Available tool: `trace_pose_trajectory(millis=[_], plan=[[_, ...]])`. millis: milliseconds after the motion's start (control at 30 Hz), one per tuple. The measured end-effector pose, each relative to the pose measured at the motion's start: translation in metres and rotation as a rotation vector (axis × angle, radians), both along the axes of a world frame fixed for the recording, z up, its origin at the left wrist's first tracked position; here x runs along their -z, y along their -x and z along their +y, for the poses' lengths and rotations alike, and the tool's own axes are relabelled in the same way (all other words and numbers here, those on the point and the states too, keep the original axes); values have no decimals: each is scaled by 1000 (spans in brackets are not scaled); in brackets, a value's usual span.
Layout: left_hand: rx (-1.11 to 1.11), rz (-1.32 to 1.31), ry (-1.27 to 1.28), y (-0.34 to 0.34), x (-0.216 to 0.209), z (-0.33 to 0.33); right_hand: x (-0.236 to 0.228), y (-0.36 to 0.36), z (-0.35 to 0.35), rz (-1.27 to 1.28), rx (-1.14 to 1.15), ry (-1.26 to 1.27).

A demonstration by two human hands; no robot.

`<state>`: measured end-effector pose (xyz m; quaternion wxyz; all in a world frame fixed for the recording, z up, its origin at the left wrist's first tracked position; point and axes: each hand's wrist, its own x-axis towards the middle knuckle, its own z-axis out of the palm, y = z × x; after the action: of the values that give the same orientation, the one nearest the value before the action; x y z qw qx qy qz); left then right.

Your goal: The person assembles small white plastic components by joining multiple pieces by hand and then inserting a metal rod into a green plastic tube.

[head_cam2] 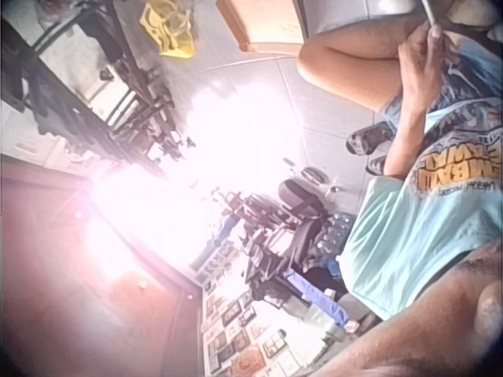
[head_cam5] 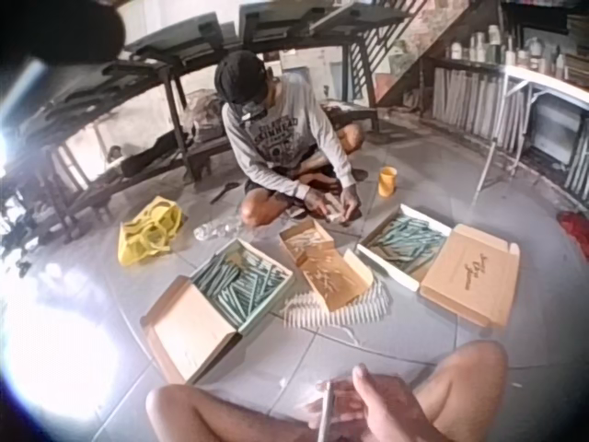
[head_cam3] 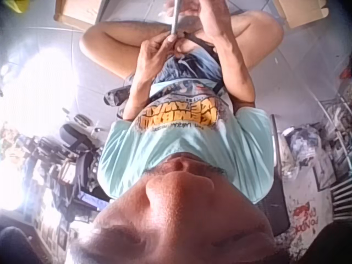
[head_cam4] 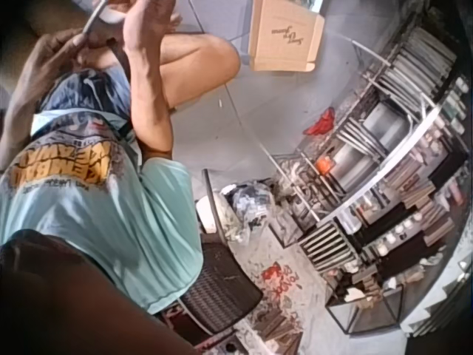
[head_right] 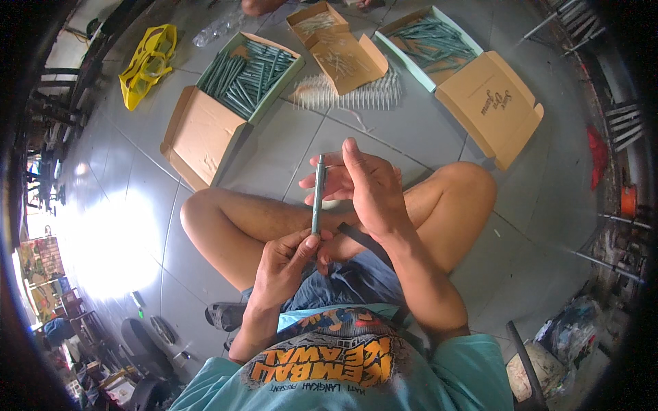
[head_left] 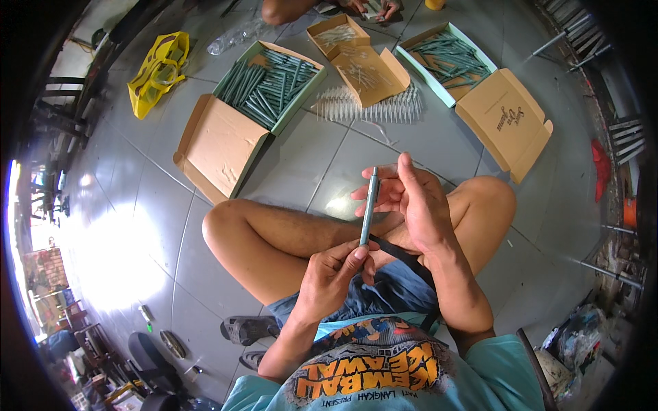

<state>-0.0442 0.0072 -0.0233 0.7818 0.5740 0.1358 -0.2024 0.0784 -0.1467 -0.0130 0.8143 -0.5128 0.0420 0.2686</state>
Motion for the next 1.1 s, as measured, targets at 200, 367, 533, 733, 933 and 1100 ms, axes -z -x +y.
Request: trace_pose_trajectory(millis=[200,367,533,733,933,1100], plan=[[47,-45,-96,1,-2,-2,8,5,-1,-137,-22,97],[36,-73,-191,0,-4,-6,5,5,0,-154,-40,257],[33,-73,-275,-2,-7,-9,9,6,7,-83,99,131],[-18,-60,-395,-7,-9,-7,6,25,5,-82,-229,207],[-57,-105,-464,-8,-14,-9,6,26,6,-217,-274,334],[-80,-123,-445,-11,-12,-10,7,24,8,-8,-244,258]])
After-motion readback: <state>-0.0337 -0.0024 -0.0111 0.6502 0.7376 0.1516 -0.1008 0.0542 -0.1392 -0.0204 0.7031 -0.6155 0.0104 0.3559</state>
